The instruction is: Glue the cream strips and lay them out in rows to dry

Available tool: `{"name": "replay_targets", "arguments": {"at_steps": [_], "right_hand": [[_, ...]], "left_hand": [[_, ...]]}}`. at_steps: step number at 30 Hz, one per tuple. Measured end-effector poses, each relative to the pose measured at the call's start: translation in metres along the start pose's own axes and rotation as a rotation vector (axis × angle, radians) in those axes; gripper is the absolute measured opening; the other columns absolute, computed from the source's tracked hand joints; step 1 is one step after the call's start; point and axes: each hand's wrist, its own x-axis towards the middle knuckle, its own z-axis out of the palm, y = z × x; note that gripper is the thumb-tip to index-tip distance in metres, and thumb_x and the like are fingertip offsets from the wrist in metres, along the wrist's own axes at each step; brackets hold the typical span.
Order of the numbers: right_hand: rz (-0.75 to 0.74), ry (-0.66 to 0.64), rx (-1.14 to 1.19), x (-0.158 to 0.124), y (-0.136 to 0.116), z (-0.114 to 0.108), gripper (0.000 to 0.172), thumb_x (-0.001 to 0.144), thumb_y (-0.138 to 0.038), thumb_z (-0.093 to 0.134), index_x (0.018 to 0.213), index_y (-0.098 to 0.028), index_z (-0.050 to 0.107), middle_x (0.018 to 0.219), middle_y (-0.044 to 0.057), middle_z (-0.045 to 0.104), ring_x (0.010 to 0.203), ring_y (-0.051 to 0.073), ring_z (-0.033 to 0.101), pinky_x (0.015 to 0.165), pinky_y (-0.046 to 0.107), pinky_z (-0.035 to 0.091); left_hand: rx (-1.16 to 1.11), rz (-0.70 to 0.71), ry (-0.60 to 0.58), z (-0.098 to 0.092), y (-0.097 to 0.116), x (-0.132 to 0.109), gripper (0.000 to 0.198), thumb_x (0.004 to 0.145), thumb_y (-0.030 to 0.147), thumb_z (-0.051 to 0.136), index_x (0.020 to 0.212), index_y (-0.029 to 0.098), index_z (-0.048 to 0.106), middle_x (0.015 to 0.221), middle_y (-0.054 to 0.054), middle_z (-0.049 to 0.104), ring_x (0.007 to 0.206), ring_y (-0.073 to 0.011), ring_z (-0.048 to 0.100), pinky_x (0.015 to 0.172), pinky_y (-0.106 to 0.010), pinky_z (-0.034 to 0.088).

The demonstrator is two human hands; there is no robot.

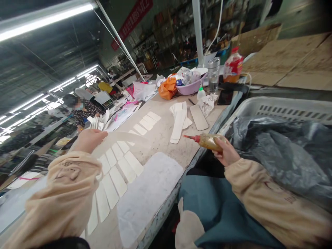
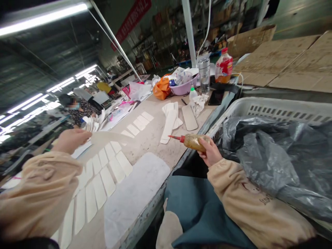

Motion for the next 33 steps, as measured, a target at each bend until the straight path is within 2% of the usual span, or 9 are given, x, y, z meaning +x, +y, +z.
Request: {"name": "replay_targets", "arguments": {"at_steps": [2,4,6,12,14,16,19,28,33], "right_hand": [[0.013,-0.019,0.006,0.001,-0.001,-0.002,0.043,0.063,-0.042,0.076,0.092,-0.023,0.050,0.071,-0.003,0.051,0.039,0.004,0.038,0.028,0.012,0.017],[0.022,-0.036,0.003,0.001,-0.003,-0.003,0.042,0.064,-0.042,0.075,0.092,-0.023,0.050,0.070,-0.002,0.051,0.038,0.004,0.037,0.028,0.012,0.016],[0.023,-0.044,-0.003,0.001,-0.003,-0.002,0.042,0.065,-0.042,0.074,0.092,-0.023,0.050,0.069,-0.002,0.051,0.038,0.004,0.037,0.028,0.012,0.015],[0.019,-0.041,-0.001,-0.001,-0.002,-0.001,0.041,0.066,-0.040,0.074,0.094,-0.023,0.049,0.070,-0.002,0.051,0.038,0.004,0.036,0.029,0.013,0.016],[0.033,-0.028,0.006,-0.002,-0.004,0.000,0.039,0.067,-0.038,0.073,0.093,-0.023,0.048,0.071,-0.002,0.052,0.039,0.004,0.036,0.030,0.013,0.015],[0.042,-0.024,0.009,-0.004,-0.006,0.001,0.037,0.069,-0.037,0.072,0.093,-0.023,0.048,0.072,-0.001,0.053,0.039,0.004,0.036,0.031,0.014,0.015],[0.049,-0.028,0.007,-0.005,-0.007,0.003,0.037,0.069,-0.037,0.072,0.093,-0.024,0.047,0.072,-0.001,0.053,0.039,0.004,0.036,0.031,0.014,0.014],[0.071,-0.034,0.018,-0.003,-0.008,0.005,0.035,0.069,-0.036,0.070,0.093,-0.023,0.048,0.070,-0.002,0.052,0.039,0.004,0.034,0.029,0.012,0.016],[0.084,-0.040,0.052,-0.002,-0.009,0.005,0.041,0.065,-0.041,0.073,0.093,-0.023,0.048,0.068,-0.004,0.050,0.039,0.003,0.034,0.028,0.011,0.016]], "left_hand": [[0.187,0.017,0.076,0.000,0.005,0.000,0.024,0.071,0.037,0.050,0.071,0.017,0.064,0.059,-0.003,0.051,0.069,-0.0224,0.052,0.070,-0.035,0.042],[0.346,0.053,0.098,0.018,0.012,-0.011,0.025,0.073,0.038,0.048,0.075,0.019,0.066,0.066,-0.005,0.057,0.075,-0.0252,0.055,0.070,-0.035,0.043],[0.421,0.099,0.050,0.052,0.019,-0.028,0.027,0.074,0.036,0.045,0.078,0.019,0.066,0.075,-0.008,0.063,0.079,-0.0262,0.058,0.069,-0.034,0.044],[0.485,0.208,-0.112,0.188,0.031,-0.081,0.033,0.078,0.027,0.040,0.089,0.011,0.066,0.093,-0.016,0.064,0.085,-0.0255,0.063,0.066,-0.031,0.046],[0.459,0.196,-0.144,0.220,0.032,-0.091,0.032,0.079,0.025,0.040,0.092,0.010,0.066,0.094,-0.016,0.064,0.086,-0.0245,0.063,0.067,-0.030,0.046],[0.424,0.178,-0.156,0.239,0.033,-0.095,0.032,0.079,0.025,0.041,0.093,0.010,0.065,0.095,-0.015,0.063,0.086,-0.0240,0.063,0.067,-0.029,0.046],[0.378,0.161,-0.134,0.249,0.031,-0.090,0.031,0.081,0.024,0.039,0.092,0.011,0.065,0.095,-0.015,0.063,0.085,-0.0245,0.064,0.066,-0.030,0.046],[0.279,0.086,-0.121,0.250,0.010,-0.071,0.026,0.082,0.028,0.042,0.087,0.016,0.064,0.083,-0.013,0.068,0.082,-0.0247,0.064,0.066,-0.031,0.044],[0.058,0.180,0.025,0.250,0.019,-0.070,0.026,0.084,0.033,0.043,0.091,0.020,0.064,0.084,-0.007,0.068,0.081,-0.0218,0.063,0.071,-0.030,0.044]]}}
